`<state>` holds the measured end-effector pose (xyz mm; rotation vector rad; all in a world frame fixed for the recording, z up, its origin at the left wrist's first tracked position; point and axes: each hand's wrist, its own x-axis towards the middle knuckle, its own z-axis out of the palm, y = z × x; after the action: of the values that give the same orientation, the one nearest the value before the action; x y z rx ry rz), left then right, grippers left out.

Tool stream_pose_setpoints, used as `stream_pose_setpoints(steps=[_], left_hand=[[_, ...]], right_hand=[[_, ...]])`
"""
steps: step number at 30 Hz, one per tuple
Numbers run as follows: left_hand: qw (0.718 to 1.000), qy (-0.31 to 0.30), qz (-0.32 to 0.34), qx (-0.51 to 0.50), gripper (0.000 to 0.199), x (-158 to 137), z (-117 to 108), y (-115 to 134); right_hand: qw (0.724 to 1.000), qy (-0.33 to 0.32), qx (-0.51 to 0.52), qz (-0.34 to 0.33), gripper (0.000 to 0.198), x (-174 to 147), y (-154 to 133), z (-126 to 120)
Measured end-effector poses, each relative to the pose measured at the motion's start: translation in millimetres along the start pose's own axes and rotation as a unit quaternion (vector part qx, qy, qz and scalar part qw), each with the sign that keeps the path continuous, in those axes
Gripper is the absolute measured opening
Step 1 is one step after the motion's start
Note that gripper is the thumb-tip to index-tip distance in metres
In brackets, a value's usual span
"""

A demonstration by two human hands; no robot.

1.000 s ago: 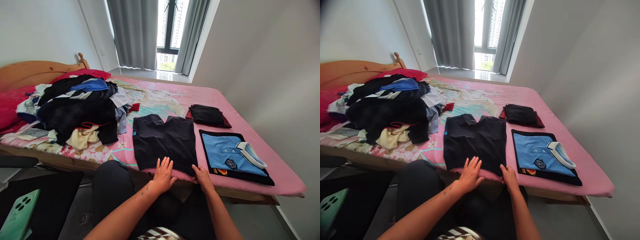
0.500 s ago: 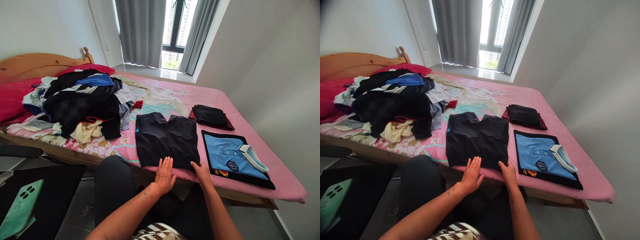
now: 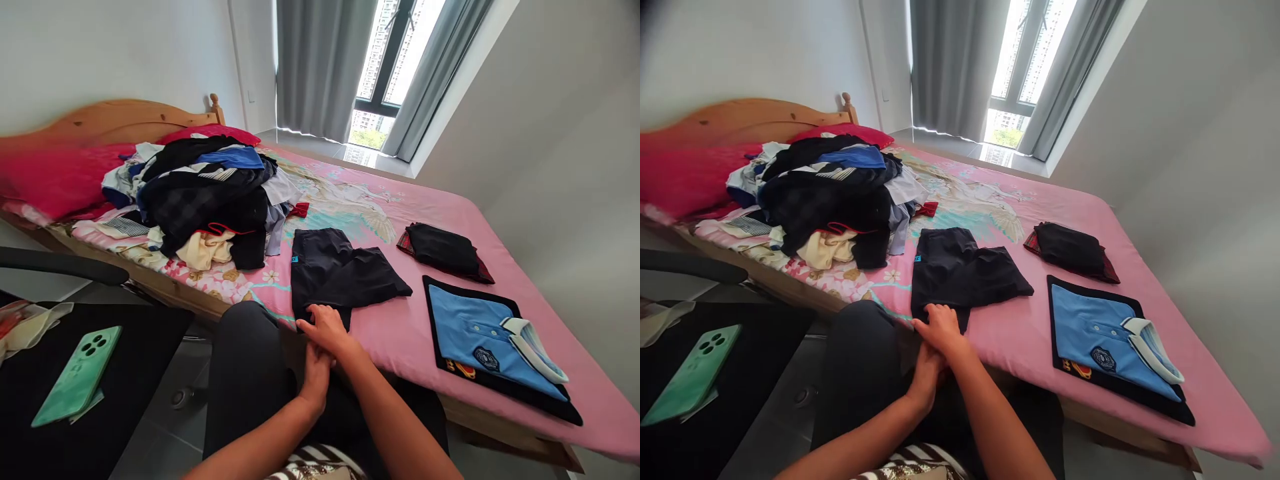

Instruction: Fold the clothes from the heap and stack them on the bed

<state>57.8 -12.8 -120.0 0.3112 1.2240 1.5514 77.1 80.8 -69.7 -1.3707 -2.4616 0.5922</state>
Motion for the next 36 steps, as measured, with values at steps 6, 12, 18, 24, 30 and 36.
stream_pose_setpoints(steps=[6,12,18,24,30,36], left_hand=[[0.989,0.129,0.053,0.058,0.031,17.7,-49.5,13.6],[0.988,0.124,0.044,0.082,0.038,33.5,-44.5,23.7],[0.989,0.093,0.005,0.113,0.042,42.5,-42.7,39.7],[0.989,0.102,0.01,0.105,0.033,44.9,-37.9,45.2],[0.992,0.089,0.007,0.084,0.032,49.5,-39.4,46.1],[0.993,0.092,0.025,0.069,0.038,56.7,-38.8,46.1]], right_hand=[[0.992,0.046,0.088,-0.076,0.038,-17.6,30.3,14.8],[0.996,0.022,0.008,-0.083,0.049,-21.0,24.4,16.8],[0.997,0.033,-0.025,-0.066,0.047,-19.6,20.8,25.0],[0.997,0.03,-0.017,-0.069,0.044,-18.5,26.5,23.4],[0.997,0.033,0.012,-0.071,0.045,-18.5,27.3,23.1],[0.997,0.04,-0.008,-0.07,0.035,-20.5,24.4,21.6]])
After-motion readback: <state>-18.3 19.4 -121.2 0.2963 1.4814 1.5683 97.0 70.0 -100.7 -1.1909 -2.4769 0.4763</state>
